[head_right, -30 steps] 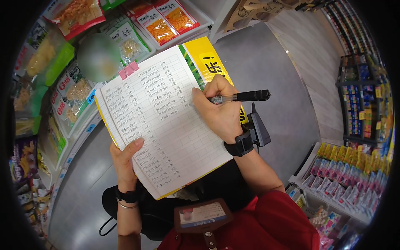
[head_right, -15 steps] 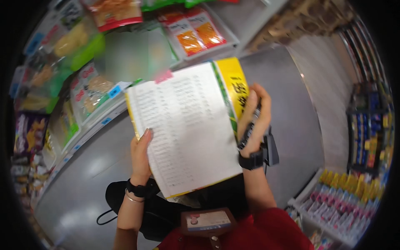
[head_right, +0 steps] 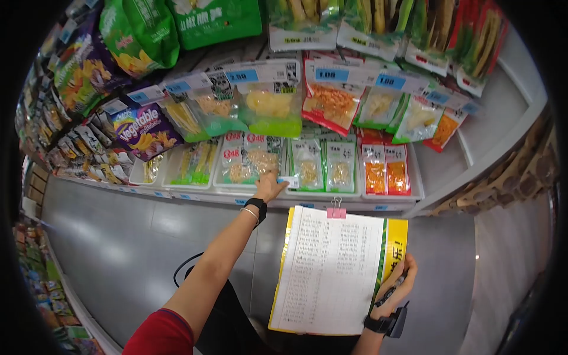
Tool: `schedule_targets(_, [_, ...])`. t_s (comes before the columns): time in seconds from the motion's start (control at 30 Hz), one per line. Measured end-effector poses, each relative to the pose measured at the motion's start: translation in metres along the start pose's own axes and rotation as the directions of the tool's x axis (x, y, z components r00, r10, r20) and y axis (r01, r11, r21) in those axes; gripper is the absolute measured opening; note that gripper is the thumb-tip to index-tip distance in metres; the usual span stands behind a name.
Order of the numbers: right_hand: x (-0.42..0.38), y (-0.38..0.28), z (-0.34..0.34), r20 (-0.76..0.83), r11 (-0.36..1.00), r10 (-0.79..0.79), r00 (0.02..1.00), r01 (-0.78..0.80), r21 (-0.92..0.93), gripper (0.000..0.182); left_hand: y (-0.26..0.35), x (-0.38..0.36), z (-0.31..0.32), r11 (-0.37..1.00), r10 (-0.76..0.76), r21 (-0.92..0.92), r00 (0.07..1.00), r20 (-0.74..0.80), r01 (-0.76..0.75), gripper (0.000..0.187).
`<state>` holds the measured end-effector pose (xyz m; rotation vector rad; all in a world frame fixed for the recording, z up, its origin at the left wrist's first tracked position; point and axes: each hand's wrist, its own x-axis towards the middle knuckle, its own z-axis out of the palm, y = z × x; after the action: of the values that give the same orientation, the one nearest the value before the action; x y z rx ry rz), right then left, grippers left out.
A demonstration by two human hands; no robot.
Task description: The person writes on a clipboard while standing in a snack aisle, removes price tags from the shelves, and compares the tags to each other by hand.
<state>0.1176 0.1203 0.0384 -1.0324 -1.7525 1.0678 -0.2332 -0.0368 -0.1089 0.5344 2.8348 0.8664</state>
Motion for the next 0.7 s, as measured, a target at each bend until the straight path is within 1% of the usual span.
schedule_targets(0.03, [-0.001, 0.001, -0.002, -0.004, 1.000, -0.014, 1.000, 0.014, 0.022, 0.023, 0.004, 0.000, -0.008, 0.998, -0.028, -0.048, 0.997, 0.069, 0.032, 0.051])
schedule_targets(0.07, [-0.001, -0.003, -0.002, -0.004, 0.998, -0.005, 1.000, 0.005, 0.069, 0.023, -0.003, 0.003, -0.003, 0.998, 0.000, -0.066, 0.996, 0.087, 0.005, 0.049])
schedule_targets(0.1, [-0.001, -0.004, -0.004, 0.003, 0.998, 0.000, 1.000, 0.000, 0.064, 0.023, 0.003, -0.002, -0.010, 0.998, 0.030, -0.055, 0.999, 0.044, -0.028, 0.032])
schedule_targets(0.13, [-0.001, -0.004, -0.007, 0.011, 0.999, 0.010, 1.000, -0.010, 0.051, 0.023, 0.004, -0.002, -0.012, 0.999, 0.032, -0.045, 0.999, 0.027, -0.030, 0.032])
schedule_targets(0.2, [-0.001, -0.003, -0.007, 0.010, 0.997, 0.021, 1.000, -0.022, 0.075, 0.022, 0.004, -0.004, -0.015, 0.982, 0.150, 0.118, 0.989, -0.007, -0.148, 0.014])
schedule_targets(0.23, [0.000, -0.004, -0.006, 0.004, 0.996, 0.030, 1.000, -0.030, 0.088, 0.021, 0.010, -0.011, -0.019, 0.953, 0.256, 0.201, 0.958, -0.130, -0.227, 0.009])
schedule_targets(0.27, [0.001, -0.005, -0.004, 0.006, 0.993, 0.013, 1.000, -0.014, 0.116, 0.021, 0.013, -0.014, -0.023, 0.902, 0.394, 0.298, 0.878, -0.270, -0.313, 0.010])
schedule_targets(0.33, [-0.003, -0.007, -0.009, 0.022, 0.980, 0.061, 0.998, -0.064, 0.189, 0.019, 0.024, -0.025, -0.040, 0.819, 0.511, 0.431, 0.824, -0.245, -0.380, 0.011])
schedule_targets(0.37, [-0.002, -0.004, -0.010, 0.036, 0.979, 0.057, 0.998, -0.063, 0.195, 0.018, 0.031, -0.026, -0.053, 0.811, 0.539, 0.385, 0.819, -0.197, -0.441, 0.009])
schedule_targets(0.4, [-0.003, -0.004, -0.015, 0.066, 0.981, 0.006, 0.998, -0.019, 0.195, 0.019, 0.039, -0.027, -0.068, 0.797, 0.570, 0.338, 0.808, -0.148, -0.500, 0.006])
schedule_targets(0.47, [-0.002, -0.002, -0.010, 0.051, 0.941, 0.049, 0.997, -0.063, 0.332, 0.020, 0.064, -0.034, -0.108, 0.827, 0.560, 0.026, 0.818, -0.136, -0.562, 0.007])
schedule_targets(0.5, [0.002, 0.012, -0.012, 0.034, 0.948, 0.015, 0.999, -0.025, 0.316, 0.015, 0.076, -0.038, -0.130, 0.796, 0.562, -0.136, 0.804, -0.195, -0.589, 0.008])
schedule_targets(0.53, [0.000, 0.011, -0.018, 0.030, 0.942, 0.000, 1.000, -0.010, 0.337, 0.015, 0.088, -0.041, -0.154, 0.790, 0.571, -0.120, 0.793, -0.213, -0.601, 0.008])
schedule_targets(0.57, [-0.001, 0.008, -0.027, 0.114, 0.934, 0.111, 0.987, -0.143, 0.328, 0.023, 0.099, -0.039, -0.181, 0.787, 0.459, -0.349, 0.861, -0.220, -0.509, 0.010])
schedule_targets(0.6, [0.000, 0.003, -0.031, 0.203, 0.913, 0.222, 0.954, -0.276, 0.300, 0.033, 0.111, -0.040, -0.211, 0.729, 0.342, -0.564, 0.920, -0.192, -0.388, 0.013])
schedule_targets(0.63, [0.000, -0.007, -0.026, 0.171, 0.831, 0.266, 0.949, -0.316, 0.459, 0.033, 0.123, -0.041, -0.246, 0.680, 0.391, -0.557, 0.878, -0.276, -0.478, 0.015])
schedule_targets(0.67, [0.007, 0.007, -0.024, 0.175, 0.826, 0.251, 0.952, -0.305, 0.475, 0.033, 0.137, -0.037, -0.289, 0.624, 0.441, -0.535, 0.822, -0.360, -0.570, 0.017])
schedule_targets(0.7, [0.012, 0.035, -0.031, 0.387, 0.607, 0.225, 0.894, -0.439, 0.662, 0.031, 0.148, -0.037, -0.326, 0.583, 0.439, -0.522, 0.782, -0.442, -0.622, 0.019])
